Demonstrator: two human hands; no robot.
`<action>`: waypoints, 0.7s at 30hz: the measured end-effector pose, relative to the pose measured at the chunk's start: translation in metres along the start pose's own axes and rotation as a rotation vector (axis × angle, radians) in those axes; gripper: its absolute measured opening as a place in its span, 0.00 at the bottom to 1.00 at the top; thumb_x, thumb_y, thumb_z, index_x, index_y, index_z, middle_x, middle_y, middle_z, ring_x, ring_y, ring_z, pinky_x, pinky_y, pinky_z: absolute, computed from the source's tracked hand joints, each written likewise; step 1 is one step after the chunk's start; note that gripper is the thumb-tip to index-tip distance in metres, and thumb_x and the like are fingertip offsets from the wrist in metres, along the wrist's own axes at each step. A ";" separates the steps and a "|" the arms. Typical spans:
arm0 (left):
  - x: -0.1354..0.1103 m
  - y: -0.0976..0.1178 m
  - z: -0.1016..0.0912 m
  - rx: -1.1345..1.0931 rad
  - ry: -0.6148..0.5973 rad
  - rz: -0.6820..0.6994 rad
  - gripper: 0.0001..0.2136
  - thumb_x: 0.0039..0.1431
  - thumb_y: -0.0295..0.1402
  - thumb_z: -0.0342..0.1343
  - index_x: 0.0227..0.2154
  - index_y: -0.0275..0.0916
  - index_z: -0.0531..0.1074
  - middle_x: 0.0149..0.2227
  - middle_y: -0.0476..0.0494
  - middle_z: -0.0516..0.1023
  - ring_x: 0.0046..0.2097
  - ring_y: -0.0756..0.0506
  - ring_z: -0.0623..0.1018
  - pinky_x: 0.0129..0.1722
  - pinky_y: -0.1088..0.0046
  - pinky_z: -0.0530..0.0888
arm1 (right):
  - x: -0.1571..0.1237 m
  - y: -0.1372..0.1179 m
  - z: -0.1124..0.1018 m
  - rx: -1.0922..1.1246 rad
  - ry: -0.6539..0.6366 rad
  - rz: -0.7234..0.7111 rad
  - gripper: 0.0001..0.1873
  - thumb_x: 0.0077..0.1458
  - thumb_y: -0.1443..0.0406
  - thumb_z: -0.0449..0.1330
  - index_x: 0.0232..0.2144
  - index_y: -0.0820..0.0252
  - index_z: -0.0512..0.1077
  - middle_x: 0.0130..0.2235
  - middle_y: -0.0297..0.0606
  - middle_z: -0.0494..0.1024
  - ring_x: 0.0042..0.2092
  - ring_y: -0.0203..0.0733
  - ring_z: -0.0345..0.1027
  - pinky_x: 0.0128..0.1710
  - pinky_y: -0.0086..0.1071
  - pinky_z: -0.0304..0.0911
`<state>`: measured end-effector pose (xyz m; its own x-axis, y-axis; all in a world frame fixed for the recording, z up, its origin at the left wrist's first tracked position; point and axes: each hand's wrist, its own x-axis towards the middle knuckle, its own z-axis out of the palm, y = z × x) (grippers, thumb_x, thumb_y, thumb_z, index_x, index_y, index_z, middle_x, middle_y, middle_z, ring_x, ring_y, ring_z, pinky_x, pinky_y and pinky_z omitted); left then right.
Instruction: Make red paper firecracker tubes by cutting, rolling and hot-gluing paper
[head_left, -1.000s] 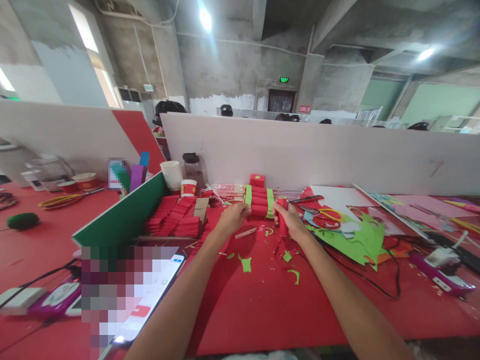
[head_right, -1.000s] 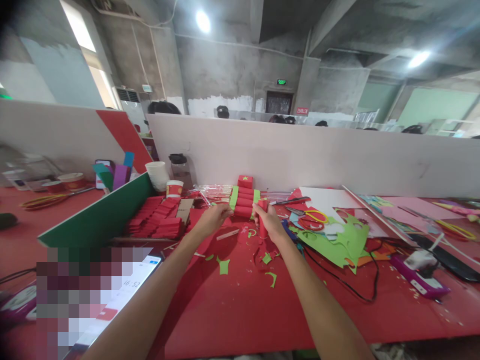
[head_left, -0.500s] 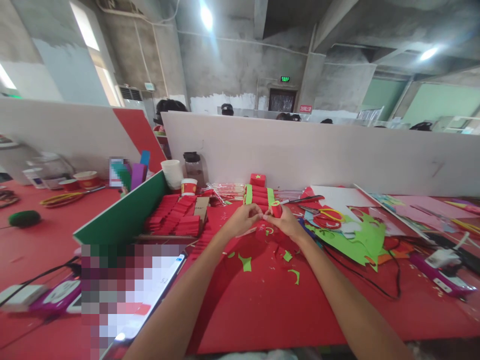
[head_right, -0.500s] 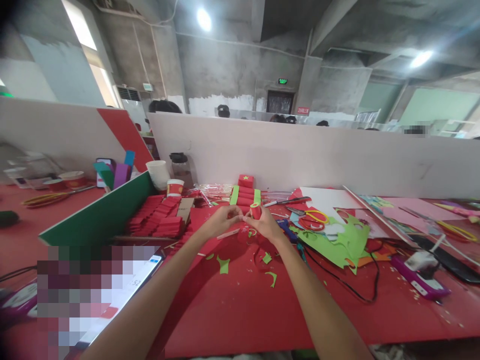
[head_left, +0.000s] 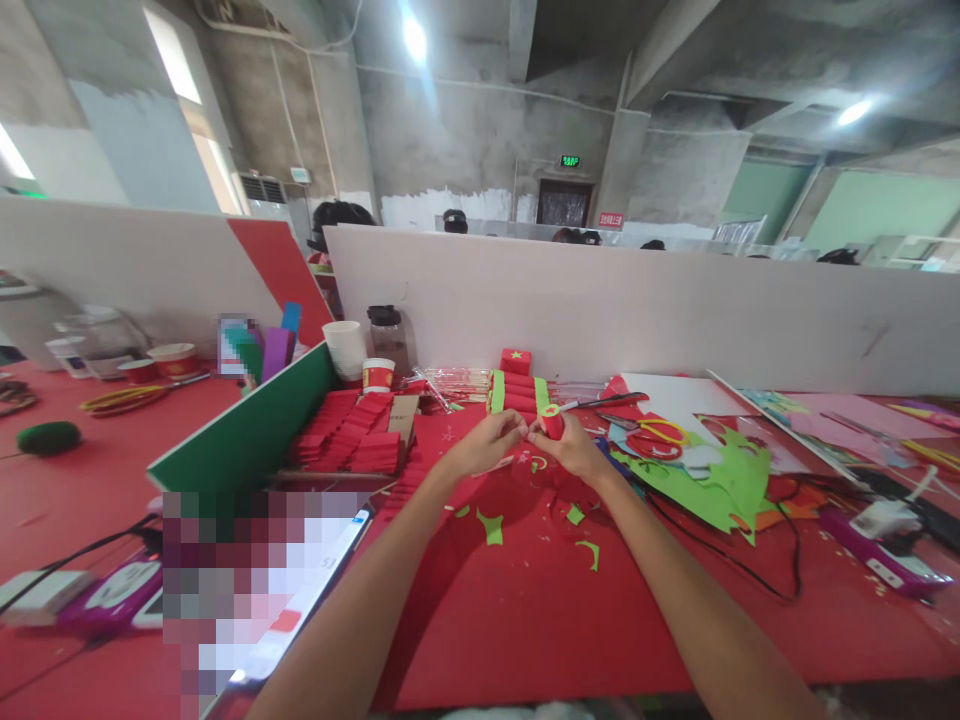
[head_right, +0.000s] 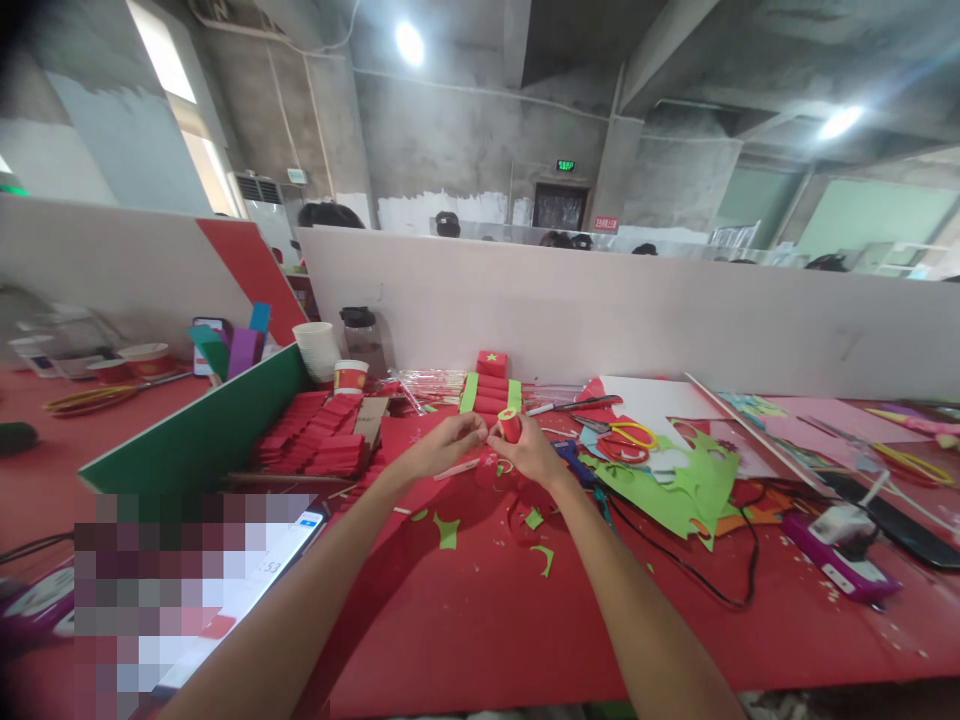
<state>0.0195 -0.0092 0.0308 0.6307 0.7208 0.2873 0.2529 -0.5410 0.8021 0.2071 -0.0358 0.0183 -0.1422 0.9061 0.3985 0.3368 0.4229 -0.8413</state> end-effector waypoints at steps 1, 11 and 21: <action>-0.001 0.001 0.000 -0.025 -0.020 -0.012 0.15 0.63 0.45 0.45 0.33 0.38 0.65 0.31 0.50 0.66 0.31 0.51 0.65 0.31 0.76 0.68 | 0.000 -0.001 0.000 0.005 -0.002 0.000 0.08 0.50 0.60 0.63 0.26 0.59 0.73 0.24 0.32 0.72 0.28 0.37 0.64 0.27 0.27 0.60; 0.000 -0.003 0.004 -0.062 -0.109 0.033 0.14 0.66 0.43 0.41 0.31 0.39 0.60 0.30 0.49 0.64 0.31 0.51 0.64 0.32 0.75 0.69 | -0.001 -0.004 -0.002 -0.007 -0.044 -0.042 0.08 0.50 0.61 0.62 0.25 0.59 0.74 0.26 0.34 0.76 0.29 0.38 0.67 0.30 0.29 0.62; 0.000 -0.001 0.009 -0.112 -0.037 0.045 0.14 0.67 0.44 0.40 0.31 0.40 0.59 0.30 0.50 0.63 0.33 0.50 0.65 0.37 0.73 0.70 | -0.001 -0.003 0.002 0.039 0.010 -0.021 0.08 0.50 0.61 0.63 0.25 0.60 0.73 0.26 0.34 0.76 0.29 0.39 0.67 0.32 0.30 0.63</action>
<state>0.0257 -0.0127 0.0246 0.6665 0.6796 0.3064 0.1415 -0.5188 0.8431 0.2043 -0.0382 0.0198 -0.1400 0.8967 0.4199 0.2976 0.4426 -0.8459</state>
